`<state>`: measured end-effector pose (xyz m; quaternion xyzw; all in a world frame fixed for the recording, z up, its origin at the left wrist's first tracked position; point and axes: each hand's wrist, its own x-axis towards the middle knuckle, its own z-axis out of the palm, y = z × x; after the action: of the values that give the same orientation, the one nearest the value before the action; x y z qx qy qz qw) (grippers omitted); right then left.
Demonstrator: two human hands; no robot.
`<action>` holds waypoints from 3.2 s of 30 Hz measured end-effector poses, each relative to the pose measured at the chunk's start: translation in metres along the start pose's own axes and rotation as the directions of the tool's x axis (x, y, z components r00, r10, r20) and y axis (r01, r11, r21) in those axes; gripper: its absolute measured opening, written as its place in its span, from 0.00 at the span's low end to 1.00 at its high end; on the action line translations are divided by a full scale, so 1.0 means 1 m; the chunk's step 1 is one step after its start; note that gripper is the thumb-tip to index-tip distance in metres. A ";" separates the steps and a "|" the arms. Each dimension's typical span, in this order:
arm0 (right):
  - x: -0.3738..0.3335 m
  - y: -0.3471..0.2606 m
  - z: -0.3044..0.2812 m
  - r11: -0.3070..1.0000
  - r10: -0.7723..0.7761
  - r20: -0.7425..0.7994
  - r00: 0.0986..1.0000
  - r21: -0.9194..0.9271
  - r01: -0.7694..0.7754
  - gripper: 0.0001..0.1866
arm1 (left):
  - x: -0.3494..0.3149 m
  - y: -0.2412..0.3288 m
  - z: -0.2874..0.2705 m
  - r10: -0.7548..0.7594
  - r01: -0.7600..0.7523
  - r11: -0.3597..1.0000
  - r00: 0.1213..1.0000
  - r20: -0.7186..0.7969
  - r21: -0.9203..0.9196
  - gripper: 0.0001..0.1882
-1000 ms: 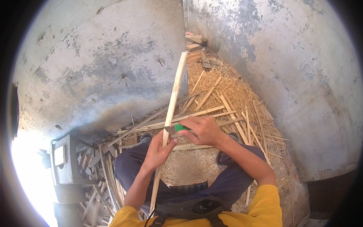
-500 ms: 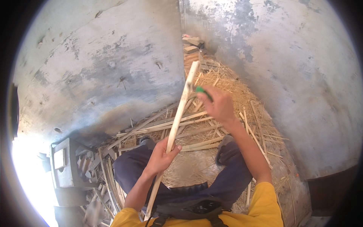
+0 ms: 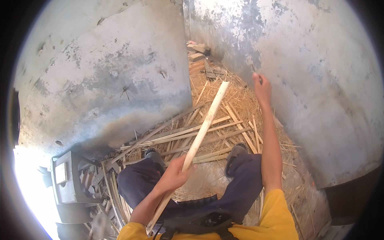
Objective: The person whittles a long piece of wood using a small utility knife, peeling off thin strips while sitting on a floor covered in wood shavings.
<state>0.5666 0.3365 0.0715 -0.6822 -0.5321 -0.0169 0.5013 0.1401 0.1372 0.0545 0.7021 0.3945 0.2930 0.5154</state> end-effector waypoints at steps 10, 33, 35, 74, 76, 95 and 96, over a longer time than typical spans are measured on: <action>-0.076 -0.092 -0.006 0.703 0.031 0.527 0.849 0.592 -0.393 0.24 | 0.009 0.007 -0.013 -0.021 0.029 0.998 0.990 -0.143 0.054 0.25; -0.145 -0.174 0.016 0.670 -0.140 0.590 0.795 0.648 -0.363 0.06 | 0.019 0.003 -0.019 -0.104 0.112 0.859 0.994 0.045 -0.500 0.14; -0.144 -0.175 0.012 0.691 -0.147 0.577 0.804 0.641 -0.334 0.06 | 0.017 0.003 -0.019 -0.101 0.120 0.837 0.993 0.065 -0.533 0.15; -0.171 -0.175 0.009 0.792 -0.598 0.475 0.646 0.473 0.385 0.22 | 0.015 0.005 -0.039 -0.211 0.191 0.839 0.977 0.018 -0.509 0.21; -0.181 -0.180 0.012 0.782 -0.619 0.492 0.612 0.457 0.423 0.20 | 0.014 0.004 -0.039 -0.207 0.190 0.829 0.978 0.027 -0.526 0.22; -0.192 -0.190 0.021 0.691 -0.722 0.313 0.617 0.378 0.617 0.16 | 0.015 -0.015 -0.032 -0.095 0.056 0.970 0.982 -0.161 -0.235 0.22; -0.191 -0.189 0.022 0.689 -0.723 0.299 0.622 0.377 0.619 0.16 | 0.015 -0.015 -0.032 -0.086 0.048 0.976 0.981 -0.174 -0.211 0.22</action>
<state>0.3320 0.2039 0.0805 -0.3527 -0.8428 0.0086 0.4065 0.1180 0.1683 0.0498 0.6015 0.4309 0.3777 0.5567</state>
